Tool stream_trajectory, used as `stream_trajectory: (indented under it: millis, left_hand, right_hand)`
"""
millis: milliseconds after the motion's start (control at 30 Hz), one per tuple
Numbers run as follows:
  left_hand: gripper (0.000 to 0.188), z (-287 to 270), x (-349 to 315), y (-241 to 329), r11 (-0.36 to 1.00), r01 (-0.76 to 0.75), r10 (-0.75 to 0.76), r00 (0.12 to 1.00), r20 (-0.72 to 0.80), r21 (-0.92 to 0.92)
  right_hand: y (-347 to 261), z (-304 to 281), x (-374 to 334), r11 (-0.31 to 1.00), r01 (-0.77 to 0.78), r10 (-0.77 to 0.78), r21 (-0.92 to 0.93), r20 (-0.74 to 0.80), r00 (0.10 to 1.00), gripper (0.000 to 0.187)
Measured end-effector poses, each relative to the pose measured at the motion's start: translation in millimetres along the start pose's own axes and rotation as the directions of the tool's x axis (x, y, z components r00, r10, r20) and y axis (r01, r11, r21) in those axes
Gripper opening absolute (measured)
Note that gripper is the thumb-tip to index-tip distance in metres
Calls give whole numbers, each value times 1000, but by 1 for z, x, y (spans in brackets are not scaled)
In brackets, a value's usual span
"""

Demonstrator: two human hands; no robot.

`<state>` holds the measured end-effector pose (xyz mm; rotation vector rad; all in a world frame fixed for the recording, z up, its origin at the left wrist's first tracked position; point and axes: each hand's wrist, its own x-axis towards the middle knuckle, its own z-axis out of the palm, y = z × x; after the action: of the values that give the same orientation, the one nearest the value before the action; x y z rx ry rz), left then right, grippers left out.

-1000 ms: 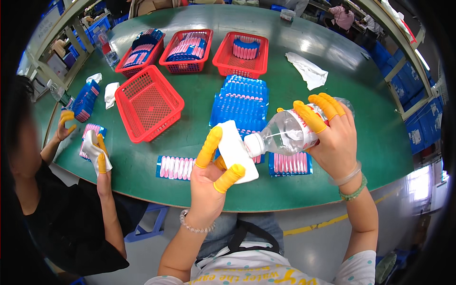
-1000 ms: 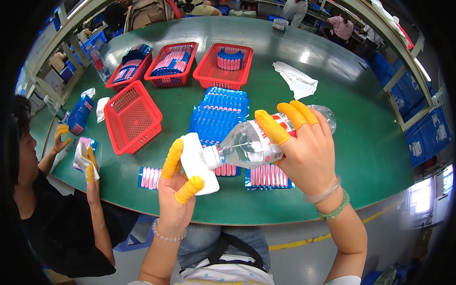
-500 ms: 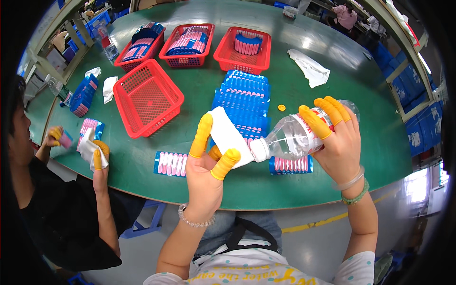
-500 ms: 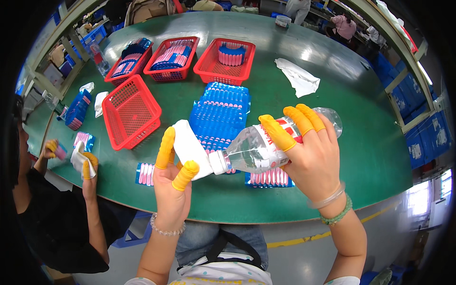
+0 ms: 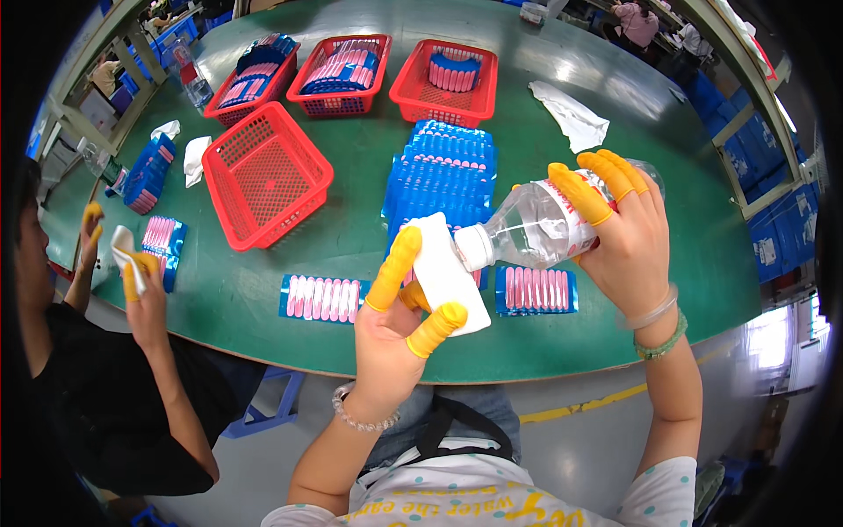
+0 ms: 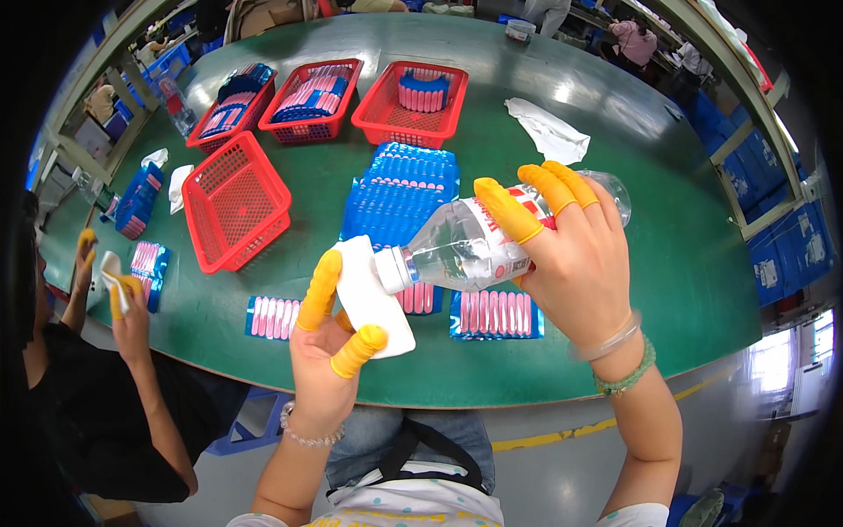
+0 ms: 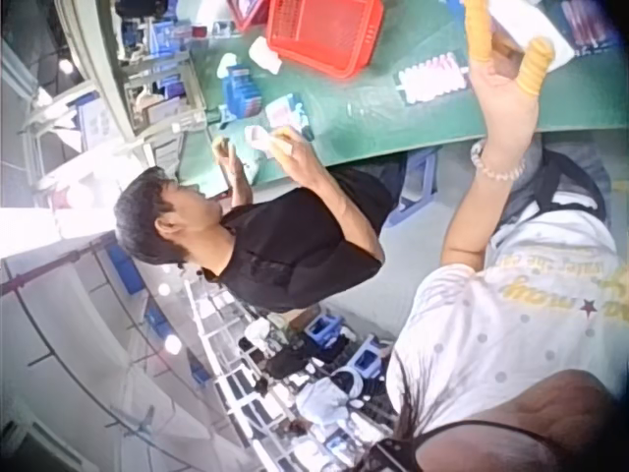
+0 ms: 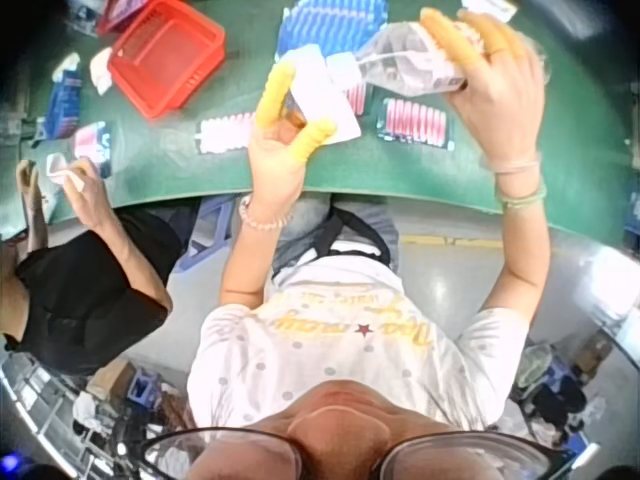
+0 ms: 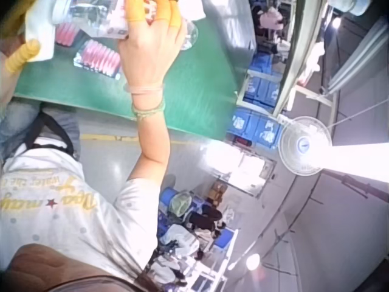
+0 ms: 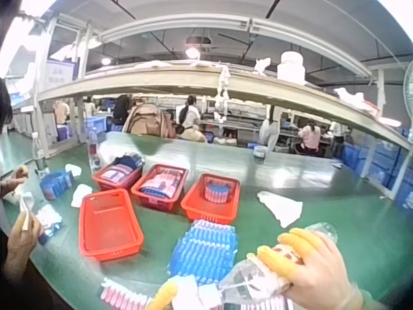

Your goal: The person cleans small pink silicone components that are resting on a blue adhesive sheet, wiping them with a white cloth.

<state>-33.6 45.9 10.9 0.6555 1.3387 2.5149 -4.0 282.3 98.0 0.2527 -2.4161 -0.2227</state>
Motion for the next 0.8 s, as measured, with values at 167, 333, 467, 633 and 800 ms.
stream_trajectory:
  millis: [167, 333, 467, 633, 800]
  left_hand:
    - [79, -4, 6, 0, 996, 29, -37, 995, -89, -81]
    - [79, -3, 4, 0, 997, 31, -38, 994, -104, -76]
    - [78, -5, -1, -2, 999, 2, -4, 999, -42, -32]
    - [79, -1, -1, 3, 997, 11, -15, 999, -45, -81]
    - [74, -1, 3, 16, 997, -71, 65, 984, -168, -28]
  right_hand:
    - [-2, -5, -3, 999, 30, -31, 16, 37, 999, 58]
    - [-4, -10, -3, 999, 45, -46, 18, 68, 997, 58]
    - [-3, -4, -1, 1000, 22, -23, 15, 38, 999, 59]
    - [0, 4, -4, 980, -49, 32, 194, 91, 995, 65]
    - [9, 25, -6, 704, -352, 203, 617, 300, 932, 72]
